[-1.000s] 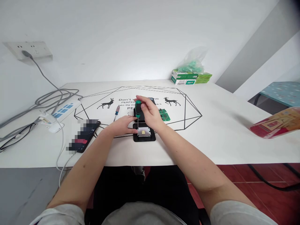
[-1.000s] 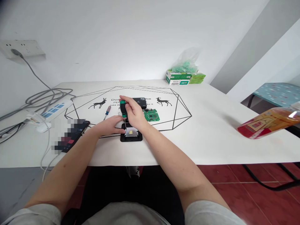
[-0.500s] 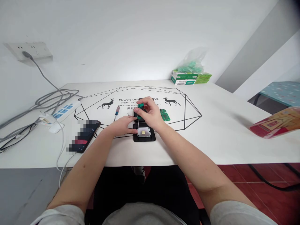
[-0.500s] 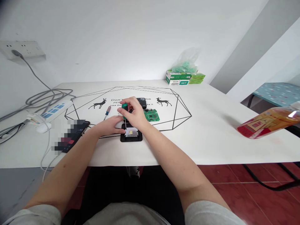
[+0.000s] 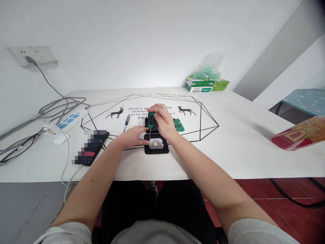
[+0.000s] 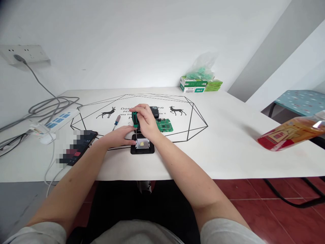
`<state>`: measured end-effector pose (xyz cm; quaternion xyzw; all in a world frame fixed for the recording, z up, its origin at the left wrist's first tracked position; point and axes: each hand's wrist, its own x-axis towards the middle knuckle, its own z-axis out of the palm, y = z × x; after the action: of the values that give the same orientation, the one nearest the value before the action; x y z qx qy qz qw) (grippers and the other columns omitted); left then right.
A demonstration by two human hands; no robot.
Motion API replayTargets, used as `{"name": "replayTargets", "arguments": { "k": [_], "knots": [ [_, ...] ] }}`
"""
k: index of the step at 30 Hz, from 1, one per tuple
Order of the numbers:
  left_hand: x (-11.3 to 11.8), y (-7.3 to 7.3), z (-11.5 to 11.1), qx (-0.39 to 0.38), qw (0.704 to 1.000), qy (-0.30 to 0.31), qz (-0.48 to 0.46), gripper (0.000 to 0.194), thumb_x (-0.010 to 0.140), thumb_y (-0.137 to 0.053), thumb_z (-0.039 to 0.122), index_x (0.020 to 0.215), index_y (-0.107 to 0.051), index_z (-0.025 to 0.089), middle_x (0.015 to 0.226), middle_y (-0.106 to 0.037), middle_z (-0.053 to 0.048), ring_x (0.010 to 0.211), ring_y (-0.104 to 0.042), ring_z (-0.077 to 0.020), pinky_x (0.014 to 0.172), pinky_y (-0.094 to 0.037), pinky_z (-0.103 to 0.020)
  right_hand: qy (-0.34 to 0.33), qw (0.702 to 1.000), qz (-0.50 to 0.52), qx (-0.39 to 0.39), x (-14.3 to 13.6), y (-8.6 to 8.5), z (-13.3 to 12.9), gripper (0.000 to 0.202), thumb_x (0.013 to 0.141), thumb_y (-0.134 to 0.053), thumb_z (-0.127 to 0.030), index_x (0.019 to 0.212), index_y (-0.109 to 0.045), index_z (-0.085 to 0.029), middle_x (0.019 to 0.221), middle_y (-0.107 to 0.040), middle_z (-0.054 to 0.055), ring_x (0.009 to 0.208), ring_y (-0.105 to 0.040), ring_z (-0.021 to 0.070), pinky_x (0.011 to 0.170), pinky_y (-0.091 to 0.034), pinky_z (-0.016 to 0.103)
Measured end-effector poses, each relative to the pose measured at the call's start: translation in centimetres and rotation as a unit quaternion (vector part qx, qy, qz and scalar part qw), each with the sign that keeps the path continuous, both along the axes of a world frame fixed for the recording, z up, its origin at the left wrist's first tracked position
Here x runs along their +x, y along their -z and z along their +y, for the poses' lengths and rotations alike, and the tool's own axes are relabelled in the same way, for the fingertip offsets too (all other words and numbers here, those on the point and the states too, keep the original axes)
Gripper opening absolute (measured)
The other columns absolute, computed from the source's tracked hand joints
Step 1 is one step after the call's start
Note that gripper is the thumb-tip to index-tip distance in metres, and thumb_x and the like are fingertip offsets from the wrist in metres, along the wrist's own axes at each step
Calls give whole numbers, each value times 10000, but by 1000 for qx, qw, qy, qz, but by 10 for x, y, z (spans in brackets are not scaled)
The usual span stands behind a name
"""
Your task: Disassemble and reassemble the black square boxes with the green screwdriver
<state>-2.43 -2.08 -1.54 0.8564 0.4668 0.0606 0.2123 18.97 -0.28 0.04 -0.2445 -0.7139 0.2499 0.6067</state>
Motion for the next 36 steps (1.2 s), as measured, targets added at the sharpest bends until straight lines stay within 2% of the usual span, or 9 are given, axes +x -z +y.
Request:
{"name": "replayTargets", "arguments": {
  "k": [4, 8, 10, 13, 19, 23, 28, 34, 36],
  "knots": [
    [0, -1, -1, 1, 1000, -3, 2, 846, 921, -632, 741, 1596, -513, 245, 1638, -555, -116, 1520, -480, -379, 1229, -409, -479, -3, 1000, 13, 13, 1, 0, 2, 280, 1060, -481, -270, 1099, -757, -288, 1142, -664, 74, 1137, -657, 235, 1082, -551, 511],
    [-1, -1, -1, 0, 1000, -1, -9, 827, 921, -655, 717, 1580, -532, 233, 1603, -576, -139, 1498, -499, -384, 1212, -424, -488, -36, 998, 36, -29, -1, -2, -3, 183, 1046, -562, -369, 1082, -720, -284, 1167, -743, 60, 1146, -687, 229, 1072, -562, 488],
    [-1, 0, 0, -1, 1000, 3, -19, 812, 928, -667, 695, 1589, -524, 247, 1584, -590, -141, 1472, -525, -391, 1182, -451, -500, -52, 995, 42, -70, -4, -2, -6, 192, 977, -689, -433, 1096, -682, -282, 1205, -763, 59, 1084, -710, 221, 1016, -593, 469],
    [-2, 2, 2, -3, 1000, 0, -25, 801, 932, -680, 680, 1598, -520, 264, 1561, -607, -150, 1411, -580, -411, 1102, -505, -509, -81, 989, 49, -115, -8, -1, -8, 396, 832, -853, -423, 1099, -596, -283, 1223, -778, 58, 1024, -736, 207, 974, -618, 448],
    [-1, 2, 1, 3, 1000, 4, -23, 774, 933, -673, 684, 1566, -550, 255, 1580, -597, -130, 1455, -538, -391, 1145, -475, -485, -159, 971, 64, -165, -7, -1, -9, 268, 968, -646, -399, 1181, -509, -312, 1318, -747, 58, 1123, -770, 213, 1038, -621, 492],
    [0, 0, -1, 1, 1000, -3, -11, 774, 934, -658, 704, 1545, -563, 238, 1579, -597, -134, 1471, -523, -386, 1162, -464, -483, -110, 988, 32, -102, -2, -3, -8, 252, 976, -534, -274, 1199, -650, -299, 1381, -688, 61, 1272, -673, 242, 1143, -546, 546],
    [0, -2, -2, -3, 1000, -6, -6, 805, 929, -658, 718, 1571, -543, 247, 1611, -570, -130, 1495, -502, -384, 1207, -432, -488, -6, 1000, 12, -26, 1, -2, -2, 294, 1007, -492, -242, 1050, -777, -303, 1111, -611, 63, 1127, -628, 239, 1089, -550, 521],
    [-1, 0, -1, -3, 1000, -3, -15, 819, 933, -664, 720, 1586, -531, 243, 1611, -569, -141, 1497, -499, -383, 1207, -429, -500, -28, 998, 35, -40, 1, -2, -3, 217, 1034, -536, -353, 1070, -740, -287, 1137, -696, 57, 1084, -659, 228, 1034, -564, 484],
    [-2, 3, 1, 6, 1000, 5, -26, 809, 932, -664, 726, 1582, -541, 261, 1583, -599, -132, 1471, -527, -389, 1180, -449, -500, -33, 997, 38, -63, -1, -3, -5, 190, 1001, -632, -423, 1110, -702, -284, 1155, -734, 49, 1001, -675, 208, 971, -584, 452]
  ]
}}
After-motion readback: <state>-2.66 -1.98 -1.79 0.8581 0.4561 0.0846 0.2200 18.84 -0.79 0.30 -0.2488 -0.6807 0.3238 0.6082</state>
